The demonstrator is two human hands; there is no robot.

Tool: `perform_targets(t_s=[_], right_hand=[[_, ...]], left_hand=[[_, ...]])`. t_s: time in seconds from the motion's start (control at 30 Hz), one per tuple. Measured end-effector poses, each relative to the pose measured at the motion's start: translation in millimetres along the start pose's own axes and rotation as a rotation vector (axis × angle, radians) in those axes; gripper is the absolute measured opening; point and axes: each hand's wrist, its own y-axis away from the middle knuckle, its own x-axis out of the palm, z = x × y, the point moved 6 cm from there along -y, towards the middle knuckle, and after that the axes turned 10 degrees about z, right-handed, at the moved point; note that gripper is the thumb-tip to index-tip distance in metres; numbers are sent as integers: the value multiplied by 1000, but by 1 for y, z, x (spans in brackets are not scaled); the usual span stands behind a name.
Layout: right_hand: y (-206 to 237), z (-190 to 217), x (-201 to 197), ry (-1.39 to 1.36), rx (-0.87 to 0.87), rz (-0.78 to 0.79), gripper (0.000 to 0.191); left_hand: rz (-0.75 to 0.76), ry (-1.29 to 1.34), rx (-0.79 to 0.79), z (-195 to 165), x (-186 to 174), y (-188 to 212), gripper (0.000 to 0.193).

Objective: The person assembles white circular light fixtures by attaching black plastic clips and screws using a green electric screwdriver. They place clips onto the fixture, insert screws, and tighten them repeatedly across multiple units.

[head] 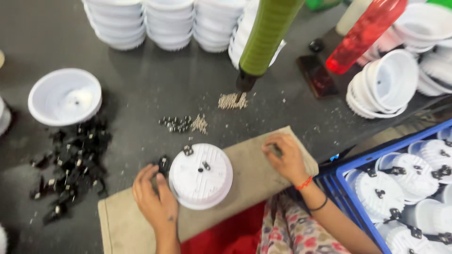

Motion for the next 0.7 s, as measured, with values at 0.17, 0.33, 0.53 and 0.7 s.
perform_targets(t_s=[0.17,0.33,0.53,0.7], right_hand=[[-34,-4,-31,-675,90,-68,8],[-93,46,-125,-756,-296,-324,19],[-141,106,-112,-910,-63,53,24],[-87,146,-61,-1126,-173,21,30]], left_hand=[[-44,6,0,-5,-6,-5,16],[44,43,36,-15,-4,-7,16],[60,100,-1,-15,-5,-5,17],[50,86,0,-22,-6,-5,16]])
